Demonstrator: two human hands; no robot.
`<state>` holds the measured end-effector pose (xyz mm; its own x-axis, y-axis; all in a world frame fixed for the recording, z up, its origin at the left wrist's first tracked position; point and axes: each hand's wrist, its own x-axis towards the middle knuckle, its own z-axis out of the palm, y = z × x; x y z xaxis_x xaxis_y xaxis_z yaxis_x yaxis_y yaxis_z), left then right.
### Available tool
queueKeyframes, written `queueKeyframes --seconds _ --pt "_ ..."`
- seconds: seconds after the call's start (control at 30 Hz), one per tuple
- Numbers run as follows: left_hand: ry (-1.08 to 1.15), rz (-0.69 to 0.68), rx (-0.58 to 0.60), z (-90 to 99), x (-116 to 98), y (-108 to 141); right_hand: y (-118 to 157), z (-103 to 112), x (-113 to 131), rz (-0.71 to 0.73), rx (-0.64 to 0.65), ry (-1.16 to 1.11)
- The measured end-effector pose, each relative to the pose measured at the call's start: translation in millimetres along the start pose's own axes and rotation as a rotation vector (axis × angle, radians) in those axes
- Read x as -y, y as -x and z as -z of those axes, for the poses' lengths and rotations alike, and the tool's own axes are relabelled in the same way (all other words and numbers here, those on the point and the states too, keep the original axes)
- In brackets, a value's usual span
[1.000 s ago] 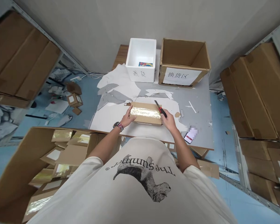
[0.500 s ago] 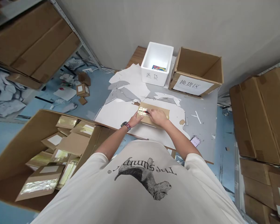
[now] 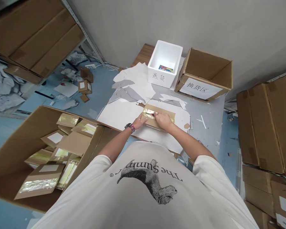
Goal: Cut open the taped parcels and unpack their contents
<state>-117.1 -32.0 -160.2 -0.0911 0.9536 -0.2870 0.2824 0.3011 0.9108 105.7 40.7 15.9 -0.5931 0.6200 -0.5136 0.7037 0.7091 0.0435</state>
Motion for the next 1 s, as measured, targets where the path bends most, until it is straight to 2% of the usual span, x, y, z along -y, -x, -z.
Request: queueKeyframes --seconds 0.1,0.4,0.63,1.0 --pt "-0.004 0.054 0.043 1.9 -2 1 2 -3 3 0.019 0.006 0.028" --pt "-0.110 0.082 0.103 8.2 -14 7 4 4 8 -0.007 0.004 0.025" --pt "-0.167 0.117 0.099 8.4 -22 11 7 -9 5 -0.038 -0.004 0.001" --pt "-0.054 0.140 0.008 1.1 -10 6 3 -25 13 -0.066 0.032 -0.044"
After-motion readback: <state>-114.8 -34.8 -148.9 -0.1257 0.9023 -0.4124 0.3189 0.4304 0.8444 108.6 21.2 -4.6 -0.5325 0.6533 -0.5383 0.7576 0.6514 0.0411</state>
